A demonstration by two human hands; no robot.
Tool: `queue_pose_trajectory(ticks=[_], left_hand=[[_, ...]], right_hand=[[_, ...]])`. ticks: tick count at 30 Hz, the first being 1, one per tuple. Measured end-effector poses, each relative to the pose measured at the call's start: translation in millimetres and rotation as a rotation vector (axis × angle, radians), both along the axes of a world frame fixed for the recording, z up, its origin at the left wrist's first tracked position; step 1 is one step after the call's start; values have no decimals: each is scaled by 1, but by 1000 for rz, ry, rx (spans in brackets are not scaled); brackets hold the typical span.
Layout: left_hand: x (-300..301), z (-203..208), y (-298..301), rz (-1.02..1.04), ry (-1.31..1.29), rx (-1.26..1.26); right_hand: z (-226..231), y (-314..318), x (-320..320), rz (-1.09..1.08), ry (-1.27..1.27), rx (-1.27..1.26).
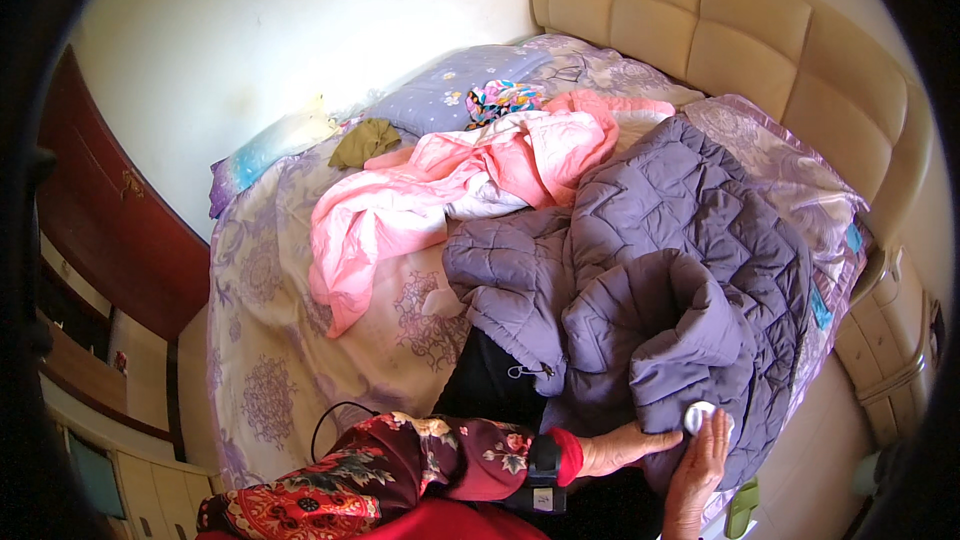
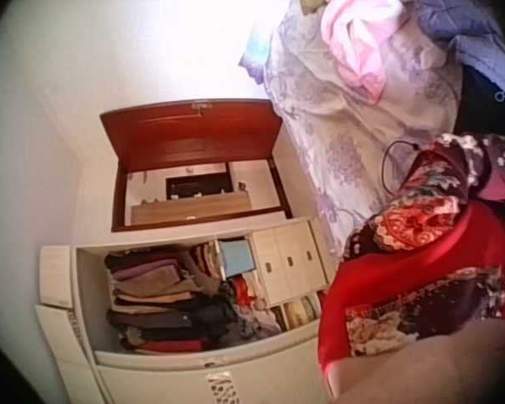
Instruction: The person sits on a bed and wipes a gray quilted jacket with a white tissue. They repeatedly rub the jacket's surface, fold and unfold sections, and continue wiping different areas throughout the clip.
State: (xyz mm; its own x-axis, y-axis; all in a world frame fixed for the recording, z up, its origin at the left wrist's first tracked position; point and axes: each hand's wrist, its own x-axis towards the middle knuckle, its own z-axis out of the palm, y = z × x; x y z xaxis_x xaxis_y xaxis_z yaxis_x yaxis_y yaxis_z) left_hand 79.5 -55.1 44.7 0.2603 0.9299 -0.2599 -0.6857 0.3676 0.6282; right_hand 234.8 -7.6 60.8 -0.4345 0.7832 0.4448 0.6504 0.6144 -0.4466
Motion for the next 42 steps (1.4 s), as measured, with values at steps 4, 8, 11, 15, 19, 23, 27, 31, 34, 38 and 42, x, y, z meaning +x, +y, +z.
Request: queue_pose_trajectory(ticks=[4,8,11,15,19,23,27,31,34,38,42], left_hand=[[-6,-29,14,27,10,184],[-5,-29,5,10,-22,-38],[-10,-20,-2,14,-13,-74],[-17,-14,-6,-32,-36,-54],[-22,-10,0,1,-4,-47],[-11,-4,9,17,-71,-94],[1,-23,18,61,-178,-53],[-6,-22,7,41,-191,-53],[-6,-18,7,37,-170,-42],[-5,9,18,71,-91,-49],[0,-19,17,152,227,152]], right_hand=[[17,-40,-30,211,-86,-13],[0,-28,-11,119,-275,-18],[-8,-2,-1,26,-148,0],[-44,46,51,-188,178,-336],[-19,21,49,-229,276,-133],[15,-46,-10,82,-167,25],[-5,-24,0,61,-348,64],[0,1,4,11,-126,-20],[-18,32,34,-270,113,-452],[2,6,20,-66,463,-112],[6,-38,-28,36,-217,144]])
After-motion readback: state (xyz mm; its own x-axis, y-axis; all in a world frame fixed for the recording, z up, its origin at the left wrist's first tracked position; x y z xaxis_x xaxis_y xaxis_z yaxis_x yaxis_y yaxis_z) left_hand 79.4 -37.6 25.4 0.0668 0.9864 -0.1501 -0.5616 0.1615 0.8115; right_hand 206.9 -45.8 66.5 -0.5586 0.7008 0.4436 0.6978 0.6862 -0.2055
